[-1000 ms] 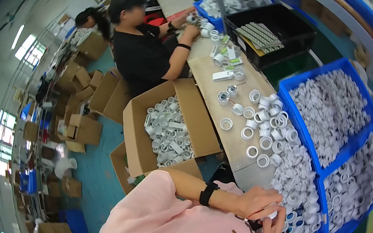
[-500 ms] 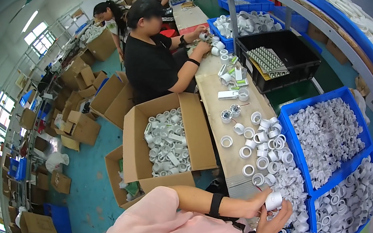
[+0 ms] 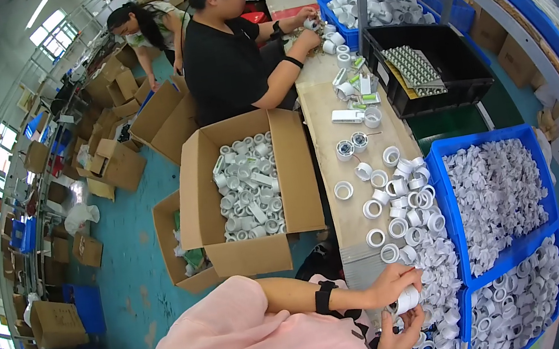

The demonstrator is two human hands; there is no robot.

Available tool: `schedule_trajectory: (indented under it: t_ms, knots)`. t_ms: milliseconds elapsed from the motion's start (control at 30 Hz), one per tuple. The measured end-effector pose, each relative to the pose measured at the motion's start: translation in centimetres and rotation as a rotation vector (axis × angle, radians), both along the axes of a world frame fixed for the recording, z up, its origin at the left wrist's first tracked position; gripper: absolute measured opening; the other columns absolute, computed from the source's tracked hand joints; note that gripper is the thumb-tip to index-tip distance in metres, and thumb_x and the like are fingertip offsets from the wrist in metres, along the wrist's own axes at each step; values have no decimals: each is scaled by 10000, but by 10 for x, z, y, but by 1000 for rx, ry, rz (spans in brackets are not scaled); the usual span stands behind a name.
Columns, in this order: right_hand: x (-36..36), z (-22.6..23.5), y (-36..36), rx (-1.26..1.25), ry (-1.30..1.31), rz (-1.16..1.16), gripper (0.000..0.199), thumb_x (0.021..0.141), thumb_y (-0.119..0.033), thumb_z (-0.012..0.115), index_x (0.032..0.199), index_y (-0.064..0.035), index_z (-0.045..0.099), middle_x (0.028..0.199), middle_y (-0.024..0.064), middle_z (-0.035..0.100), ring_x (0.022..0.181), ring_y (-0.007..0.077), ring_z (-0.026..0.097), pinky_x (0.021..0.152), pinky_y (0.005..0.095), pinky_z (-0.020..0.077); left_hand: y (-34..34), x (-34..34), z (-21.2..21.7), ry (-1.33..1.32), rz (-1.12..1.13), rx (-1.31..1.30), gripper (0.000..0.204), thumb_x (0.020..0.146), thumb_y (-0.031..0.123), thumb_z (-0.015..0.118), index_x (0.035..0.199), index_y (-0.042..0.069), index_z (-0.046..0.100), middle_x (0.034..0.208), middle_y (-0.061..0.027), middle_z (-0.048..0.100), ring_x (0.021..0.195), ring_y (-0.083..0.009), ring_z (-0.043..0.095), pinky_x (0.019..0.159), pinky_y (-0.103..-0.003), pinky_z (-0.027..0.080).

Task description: The recorder is assembling small white plastic components for electrical or mechanical use at a factory workbench.

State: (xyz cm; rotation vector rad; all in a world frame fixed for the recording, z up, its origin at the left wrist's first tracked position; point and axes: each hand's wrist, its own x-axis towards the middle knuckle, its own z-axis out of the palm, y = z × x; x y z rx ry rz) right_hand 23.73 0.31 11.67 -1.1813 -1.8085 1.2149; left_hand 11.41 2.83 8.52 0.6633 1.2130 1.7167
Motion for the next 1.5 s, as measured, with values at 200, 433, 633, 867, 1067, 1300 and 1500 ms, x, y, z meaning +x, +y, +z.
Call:
schedule_trajectory:
  t_ms: [200,433,633,867,1067,1300,1500]
  knots:
    - [-6,5,1,58,-36,-2,451,727,-18,670,1093,59,419,1003,163,509,916,239,521,845,347,413,4,-8,5,-11,-83,-7,403,872,274,486,620,-9,625,570,-47,589,529,-100,520,508,-253,396]
    - [-19,8,7,193,-216,-48,379,673,-83,711,945,33,475,827,119,510,740,205,502,699,326,420,8,-8,-12,-145,-85,-45,409,834,313,493,612,-6,620,573,-74,591,549,-124,542,551,-268,427]
    - [-9,-33,16,237,-438,-66,440,679,-155,728,1013,29,508,898,178,552,818,326,530,750,366,428,-24,-38,-25,-523,-720,-444,541,860,483,502,1129,13,513,1015,-113,582,791,-210,606,692,-306,506]
    - [14,-40,-2,-85,-256,35,456,753,-128,680,1134,39,493,1027,203,582,802,254,594,713,343,483,-65,-154,-129,862,-132,-527,624,670,275,765,1149,-20,495,994,-197,578,808,-266,616,708,-362,498]
    - [55,-48,-21,-222,-281,-210,300,809,-56,593,1082,47,522,895,153,630,707,174,613,658,293,491,-43,-205,-117,1165,171,-537,520,626,237,756,1042,-10,567,927,-190,589,864,-312,584,757,-375,478]
    - [70,-45,-36,-328,-302,-337,235,863,-83,555,1078,9,528,969,91,618,787,123,590,685,247,454,-28,-288,-119,1040,324,-699,569,650,297,731,1087,-12,538,958,-195,582,898,-338,574,784,-403,463]
    - [63,-39,-31,-232,-312,-347,209,860,-82,538,1044,17,544,913,106,605,741,179,585,666,291,458,-2,-315,-177,866,209,-631,668,645,223,738,1207,-29,481,1104,-212,563,945,-306,587,790,-387,478]
